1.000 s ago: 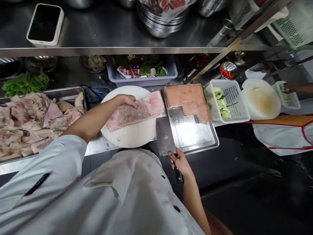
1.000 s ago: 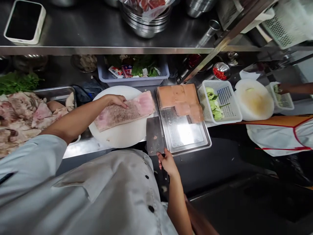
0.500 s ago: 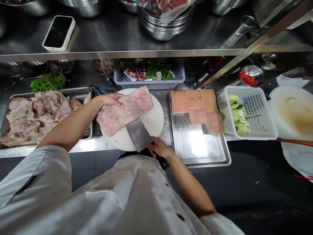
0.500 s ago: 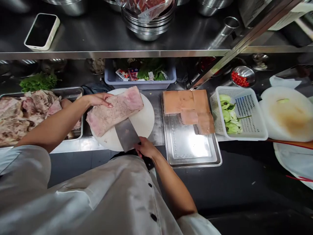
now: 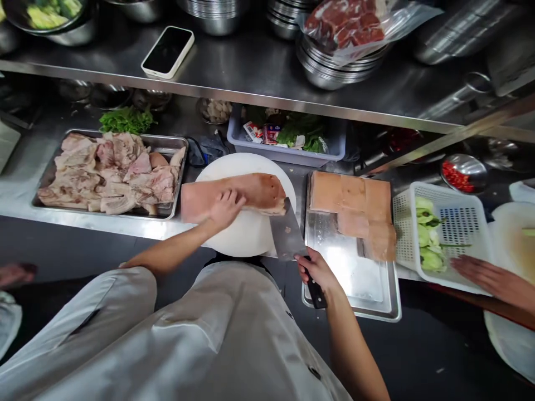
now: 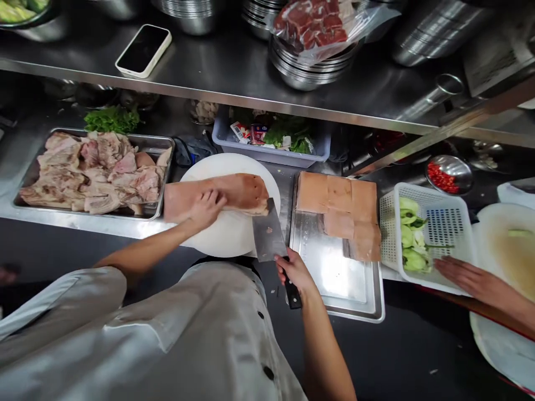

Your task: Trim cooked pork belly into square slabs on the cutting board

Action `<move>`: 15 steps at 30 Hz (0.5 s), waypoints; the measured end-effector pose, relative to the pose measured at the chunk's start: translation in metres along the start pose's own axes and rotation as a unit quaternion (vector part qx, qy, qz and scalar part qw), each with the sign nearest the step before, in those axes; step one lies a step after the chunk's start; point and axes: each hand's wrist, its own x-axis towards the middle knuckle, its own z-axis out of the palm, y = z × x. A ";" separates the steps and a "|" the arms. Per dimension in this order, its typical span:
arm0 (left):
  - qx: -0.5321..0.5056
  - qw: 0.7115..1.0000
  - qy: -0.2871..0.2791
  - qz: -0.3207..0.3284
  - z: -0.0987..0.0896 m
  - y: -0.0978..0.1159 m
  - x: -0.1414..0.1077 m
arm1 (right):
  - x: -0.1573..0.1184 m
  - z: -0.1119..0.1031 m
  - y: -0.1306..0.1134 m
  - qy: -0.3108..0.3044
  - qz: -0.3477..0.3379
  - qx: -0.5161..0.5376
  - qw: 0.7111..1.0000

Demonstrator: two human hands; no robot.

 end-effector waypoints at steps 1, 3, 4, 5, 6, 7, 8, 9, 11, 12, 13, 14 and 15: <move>-0.016 1.000 0.000 -0.013 0.010 0.008 -0.002 | -0.001 0.001 0.001 0.004 -0.005 0.002 1.000; -0.043 0.999 0.007 -0.032 0.025 0.026 0.004 | 0.001 0.004 0.002 0.014 -0.018 0.003 1.000; -0.052 0.998 0.012 -0.038 0.029 0.035 0.009 | 0.002 0.006 0.001 0.020 -0.023 0.001 1.000; -0.059 0.997 0.015 -0.041 0.032 0.043 0.014 | 0.004 0.007 0.001 0.027 -0.028 -0.004 0.999; -0.063 0.997 0.017 -0.042 0.033 0.050 0.017 | 0.005 0.008 0.001 0.040 -0.033 -0.011 0.999; -0.063 0.997 0.018 -0.040 0.034 0.054 0.019 | 0.005 0.008 0.001 0.058 -0.037 -0.019 0.997; -0.064 0.998 0.014 -0.028 0.033 0.055 0.019 | 0.004 0.008 0.003 0.082 -0.042 -0.031 0.995; -0.066 0.998 0.004 -0.003 0.031 0.052 0.017 | 0.003 0.008 0.005 0.111 -0.049 -0.045 0.992; -0.080 0.995 -0.020 0.051 0.024 0.033 0.011 | -0.002 0.010 0.012 0.165 -0.064 -0.083 0.981; -0.089 0.994 -0.024 0.059 0.020 0.019 0.010 | -0.005 0.013 0.016 0.180 -0.071 -0.103 0.976; -0.094 0.994 -0.021 0.045 0.016 0.001 0.012 | -0.008 0.017 0.020 0.185 -0.078 -0.120 0.972; -0.094 0.995 -0.012 0.009 0.011 -0.017 0.017 | -0.011 0.023 0.024 0.182 -0.085 -0.131 0.971; -0.090 0.995 -0.006 -0.036 0.007 -0.035 0.026 | -0.014 0.029 0.027 0.174 -0.091 -0.134 0.971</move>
